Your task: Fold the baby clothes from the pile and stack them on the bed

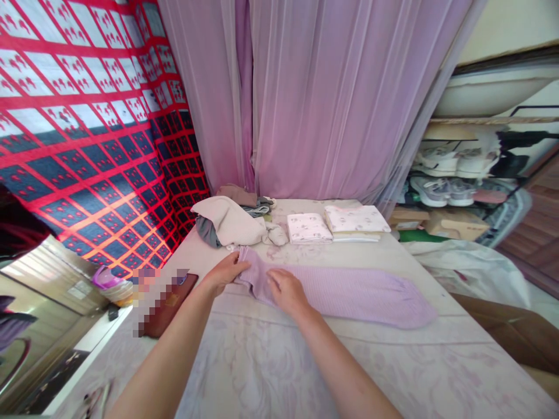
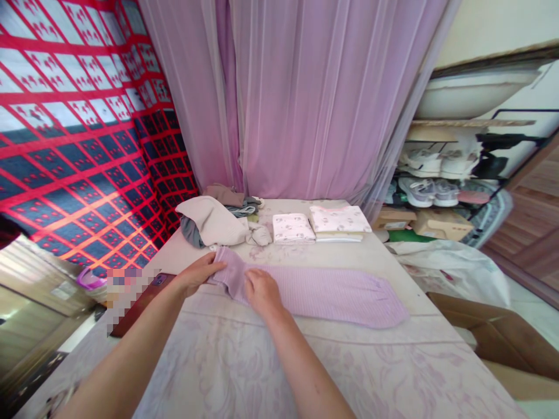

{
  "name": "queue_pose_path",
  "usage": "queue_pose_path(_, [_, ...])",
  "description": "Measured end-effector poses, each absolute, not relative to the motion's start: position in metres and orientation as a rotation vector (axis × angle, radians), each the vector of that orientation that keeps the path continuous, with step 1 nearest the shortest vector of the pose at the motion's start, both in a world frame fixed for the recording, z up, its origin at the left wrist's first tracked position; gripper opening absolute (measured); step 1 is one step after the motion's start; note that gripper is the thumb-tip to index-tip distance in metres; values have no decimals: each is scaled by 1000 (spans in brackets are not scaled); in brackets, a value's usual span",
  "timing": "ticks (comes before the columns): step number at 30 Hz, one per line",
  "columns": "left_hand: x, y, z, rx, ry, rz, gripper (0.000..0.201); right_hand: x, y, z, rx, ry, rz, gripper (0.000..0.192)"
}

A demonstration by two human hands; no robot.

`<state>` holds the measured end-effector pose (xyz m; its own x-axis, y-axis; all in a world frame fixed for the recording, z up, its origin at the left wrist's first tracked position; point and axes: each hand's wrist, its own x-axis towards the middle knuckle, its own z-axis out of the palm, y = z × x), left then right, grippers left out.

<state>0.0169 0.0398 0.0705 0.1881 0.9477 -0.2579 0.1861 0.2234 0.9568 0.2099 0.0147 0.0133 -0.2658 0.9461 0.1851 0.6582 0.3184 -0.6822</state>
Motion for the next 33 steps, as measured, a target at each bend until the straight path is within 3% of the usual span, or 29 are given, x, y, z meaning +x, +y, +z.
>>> queue_pose_path(5, [68, 38, 68, 1390, 1314, 753, 42, 224, 23, 28, -1378, -1197, 1507, 46])
queue_pose_path(8, [95, 34, 57, 1405, 1314, 643, 42, 238, 24, 28, -1343, -1040, 1629, 55])
queue_pose_path(13, [94, 36, 34, 1699, 1509, 660, 31, 254, 25, 13, -1741, -1440, 1135, 44])
queue_pose_path(18, [78, 38, 6, 2272, 1552, 572, 48, 253, 22, 12, -2003, -1785, 684, 62])
queue_pose_path(24, [85, 28, -15, 2338, 1545, 361, 66, 253, 17, 16, -2024, -1868, 549, 68])
queue_pose_path(27, [80, 34, -10, 2315, 1557, 452, 55, 256, 14, 8, -2004, -1847, 488, 65])
queue_pose_path(33, [66, 49, 14, 2056, 2023, 474, 36, 257, 3, -14, -1880, -1762, 361, 60])
